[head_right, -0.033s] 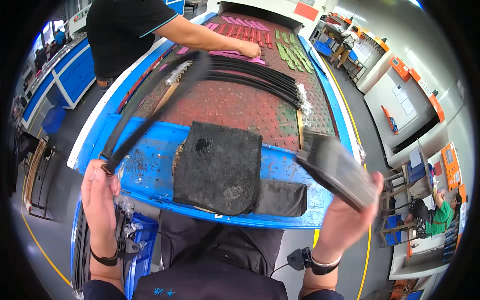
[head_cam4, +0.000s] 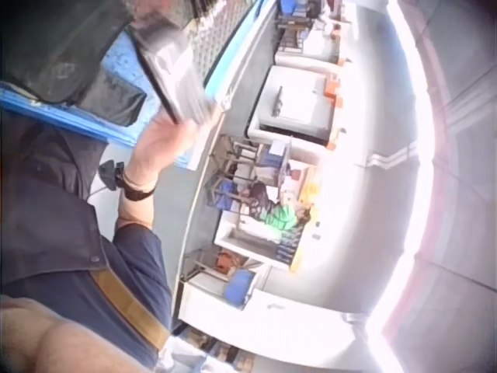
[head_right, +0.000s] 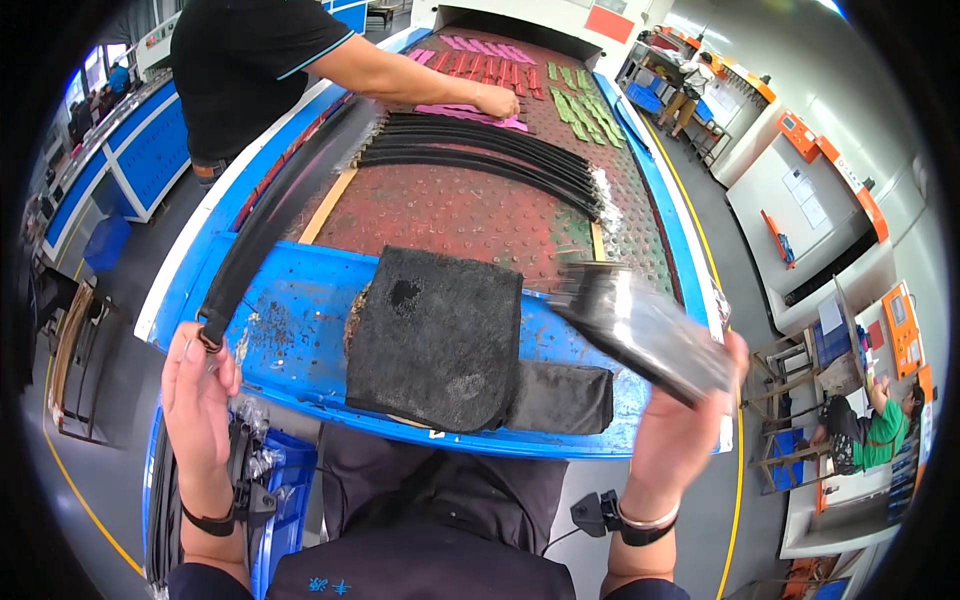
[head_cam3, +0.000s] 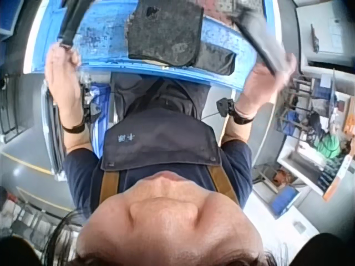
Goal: The person repeatedly picks up black cables from a blue bin, threads them through a clear plastic guide, and places them onto a conveyor belt. This process is repeated multiple times throughout the video.
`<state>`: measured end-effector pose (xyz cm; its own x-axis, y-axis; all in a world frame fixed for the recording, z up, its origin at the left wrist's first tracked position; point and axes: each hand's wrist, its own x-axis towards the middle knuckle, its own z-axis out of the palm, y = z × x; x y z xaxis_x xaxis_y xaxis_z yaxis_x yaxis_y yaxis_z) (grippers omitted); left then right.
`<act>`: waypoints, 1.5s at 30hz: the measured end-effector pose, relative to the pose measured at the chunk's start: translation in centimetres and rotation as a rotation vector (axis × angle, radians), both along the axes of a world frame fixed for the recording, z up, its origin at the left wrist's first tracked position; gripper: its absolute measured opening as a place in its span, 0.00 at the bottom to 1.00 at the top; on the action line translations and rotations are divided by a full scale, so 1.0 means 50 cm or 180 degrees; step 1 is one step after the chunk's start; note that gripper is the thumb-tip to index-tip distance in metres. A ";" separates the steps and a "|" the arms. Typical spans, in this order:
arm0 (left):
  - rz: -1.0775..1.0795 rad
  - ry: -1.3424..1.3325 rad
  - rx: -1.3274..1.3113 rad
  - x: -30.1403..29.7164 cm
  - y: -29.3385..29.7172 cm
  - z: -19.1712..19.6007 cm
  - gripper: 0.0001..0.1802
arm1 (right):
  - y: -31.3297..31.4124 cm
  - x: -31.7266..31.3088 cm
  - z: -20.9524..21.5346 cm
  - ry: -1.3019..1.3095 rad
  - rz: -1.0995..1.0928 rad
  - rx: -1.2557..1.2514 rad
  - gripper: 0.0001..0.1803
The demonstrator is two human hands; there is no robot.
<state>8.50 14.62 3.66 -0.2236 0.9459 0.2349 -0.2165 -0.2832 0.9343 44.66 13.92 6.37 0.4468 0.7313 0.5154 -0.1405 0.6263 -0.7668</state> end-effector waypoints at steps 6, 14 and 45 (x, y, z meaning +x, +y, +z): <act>-0.0396 -0.1066 -0.0320 -0.001 -0.009 0.020 0.09 | 0.069 -0.079 -0.054 -0.0319 0.0900 -0.1260 0.28; -0.0604 -0.1173 -0.0162 -0.010 -0.018 0.026 0.10 | 0.113 -0.076 -0.111 -0.1661 0.0959 -0.1771 0.30; -0.0055 0.2332 0.1427 0.090 -0.029 0.057 0.10 | -0.081 -0.062 0.018 -0.4830 -0.0888 0.0865 0.18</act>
<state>13.01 13.19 6.49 0.1440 0.7311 0.6669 0.3901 -0.6613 0.6407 41.56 9.85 7.28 -0.4919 0.5310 0.6900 0.7683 0.6375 0.0571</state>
